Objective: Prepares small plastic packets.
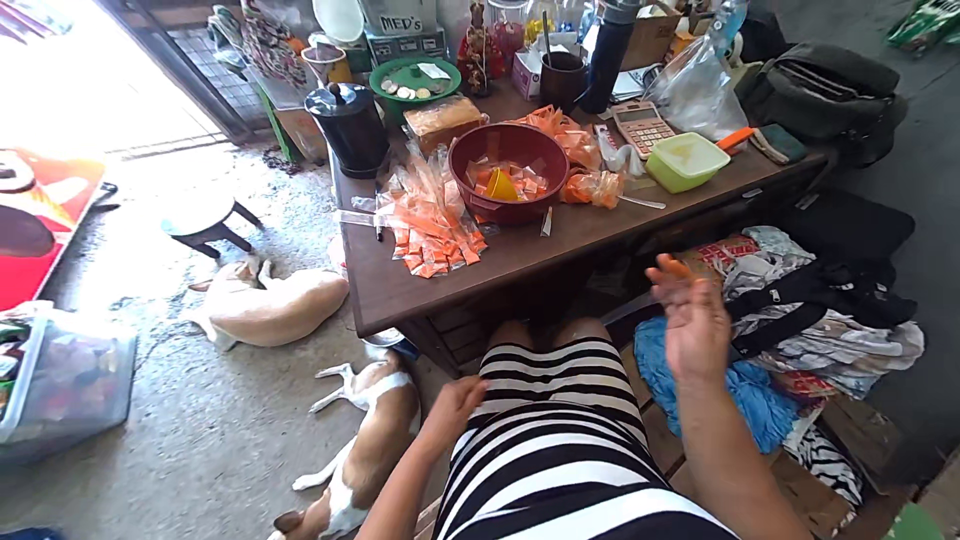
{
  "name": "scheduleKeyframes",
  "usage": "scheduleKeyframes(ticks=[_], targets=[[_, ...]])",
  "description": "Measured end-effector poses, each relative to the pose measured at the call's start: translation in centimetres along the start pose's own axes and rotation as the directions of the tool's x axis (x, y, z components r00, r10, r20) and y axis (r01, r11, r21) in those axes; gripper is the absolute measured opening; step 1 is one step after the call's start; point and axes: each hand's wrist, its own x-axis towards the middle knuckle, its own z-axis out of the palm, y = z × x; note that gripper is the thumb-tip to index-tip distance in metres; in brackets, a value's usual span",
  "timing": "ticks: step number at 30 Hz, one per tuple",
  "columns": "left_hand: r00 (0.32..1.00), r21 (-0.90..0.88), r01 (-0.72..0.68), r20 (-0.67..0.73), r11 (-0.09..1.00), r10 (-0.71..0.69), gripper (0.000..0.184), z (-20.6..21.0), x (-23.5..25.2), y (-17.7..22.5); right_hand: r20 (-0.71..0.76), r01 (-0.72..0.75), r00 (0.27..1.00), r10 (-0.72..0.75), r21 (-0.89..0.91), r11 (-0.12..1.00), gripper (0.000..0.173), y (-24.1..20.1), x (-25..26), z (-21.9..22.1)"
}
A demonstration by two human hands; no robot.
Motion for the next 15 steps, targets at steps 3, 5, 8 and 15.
scheduleKeyframes(ticks=[3, 5, 8, 15], targets=[[0.803, -0.105, 0.450, -0.386, 0.887, -0.454, 0.041, 0.5, -3.0, -8.9, -0.126, 0.043, 0.991, -0.047, -0.034, 0.999, 0.044, -0.2, 1.0, -2.1], [0.772, -0.234, 0.547, -0.229, 0.803, -0.593, 0.061, 2.3, -3.5, -9.1, -0.046, -0.007, 0.999, 0.005, -0.036, 0.999, 0.043, 0.3, 0.3, -1.9], [0.858, -0.239, 0.511, 0.207, 0.826, -0.471, 0.072, 3.1, -1.6, -1.7, 0.199, -0.108, 0.972, 0.122, -0.083, 0.991, 0.044, 1.0, -1.6, 0.4], [0.896, -0.109, -0.436, 0.038, 0.893, 0.442, 0.052, 1.9, 5.7, 11.8, 0.577, 0.064, 0.817, 0.005, -0.099, 0.993, 0.049, 0.0, -5.0, 6.2]])
